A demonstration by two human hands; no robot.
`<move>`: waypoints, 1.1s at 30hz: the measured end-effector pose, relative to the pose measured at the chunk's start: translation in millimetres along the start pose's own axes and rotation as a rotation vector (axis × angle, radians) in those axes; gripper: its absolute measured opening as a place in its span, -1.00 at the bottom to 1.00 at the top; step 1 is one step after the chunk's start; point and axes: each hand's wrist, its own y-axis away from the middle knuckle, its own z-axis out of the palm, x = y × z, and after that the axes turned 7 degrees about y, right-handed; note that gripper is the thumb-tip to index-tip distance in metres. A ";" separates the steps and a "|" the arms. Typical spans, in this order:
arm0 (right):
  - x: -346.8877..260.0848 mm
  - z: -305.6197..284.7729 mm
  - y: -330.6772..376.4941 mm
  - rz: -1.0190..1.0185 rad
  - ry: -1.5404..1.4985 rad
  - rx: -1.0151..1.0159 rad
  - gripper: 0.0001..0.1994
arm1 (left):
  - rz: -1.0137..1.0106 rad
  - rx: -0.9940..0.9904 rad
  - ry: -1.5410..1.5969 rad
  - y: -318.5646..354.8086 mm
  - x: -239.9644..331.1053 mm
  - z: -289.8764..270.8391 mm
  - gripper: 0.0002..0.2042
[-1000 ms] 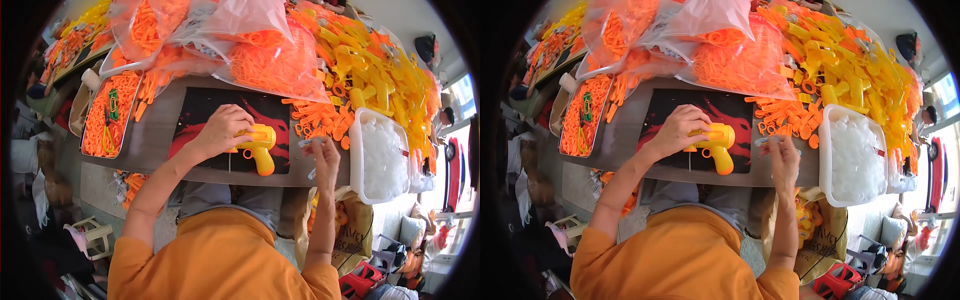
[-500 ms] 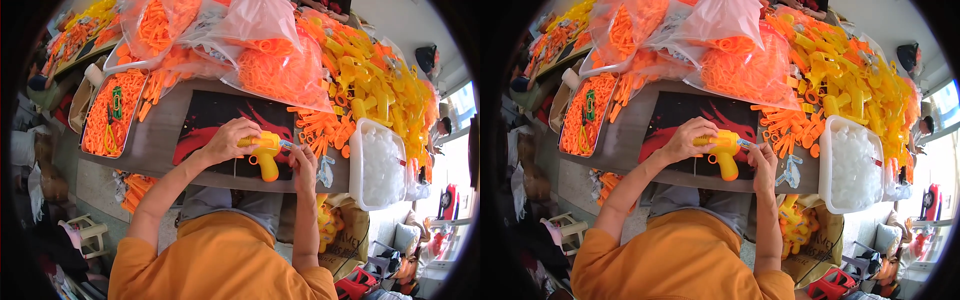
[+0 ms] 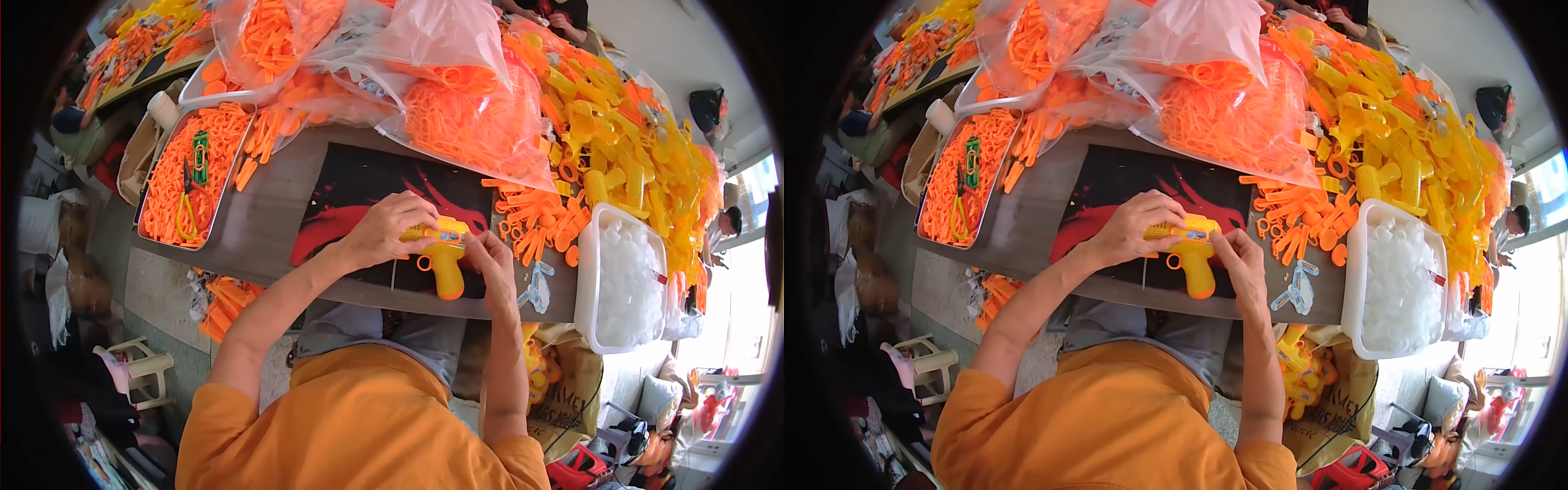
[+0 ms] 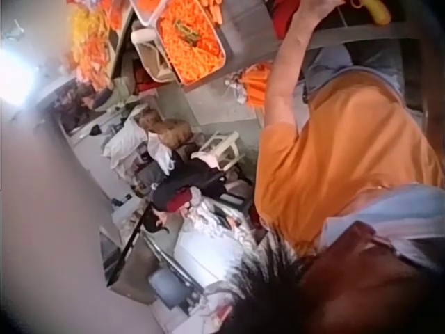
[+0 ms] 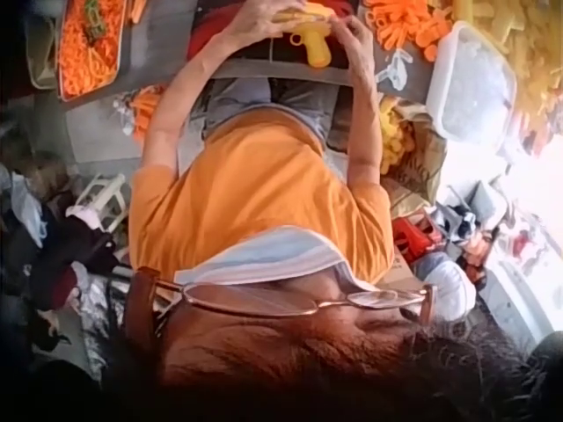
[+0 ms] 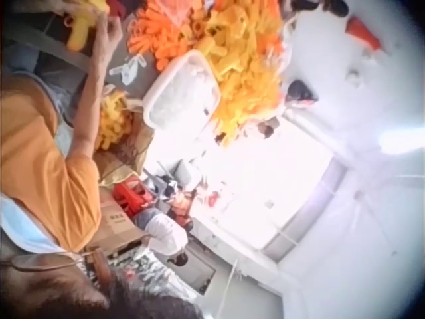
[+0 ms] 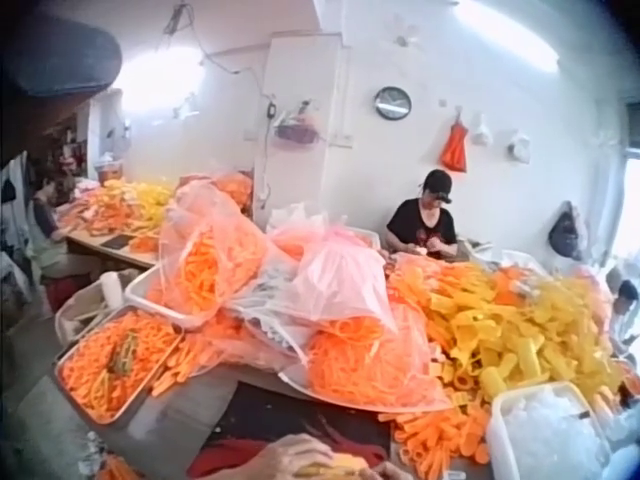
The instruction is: Assembling and packaging plastic toy components into small yellow boxes.
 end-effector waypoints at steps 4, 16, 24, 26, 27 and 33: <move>6.5 -5.4 -2.9 -0.007 0.110 0.026 -0.68 | -0.022 -0.008 -0.040 2.7 -0.3 0.8 -0.78; 6.7 -1.4 -5.1 -0.141 0.408 0.111 -0.68 | -0.065 -0.023 -0.081 3.4 2.4 2.0 -0.77; -11.8 -15.4 5.3 -0.711 0.952 0.167 -0.85 | -0.264 0.002 -0.062 6.4 17.3 3.5 -0.78; -12.2 -19.1 5.0 -0.771 1.018 -0.035 -0.66 | -0.308 0.003 -0.022 6.4 17.4 2.1 -0.77; -12.0 -21.4 2.2 -0.807 1.065 -0.093 -0.54 | -0.347 0.003 0.017 5.1 17.2 1.1 -0.77; -7.4 -14.1 -10.2 -0.873 0.986 -0.285 -0.53 | -0.439 -0.031 0.058 -4.4 21.4 -0.9 -0.69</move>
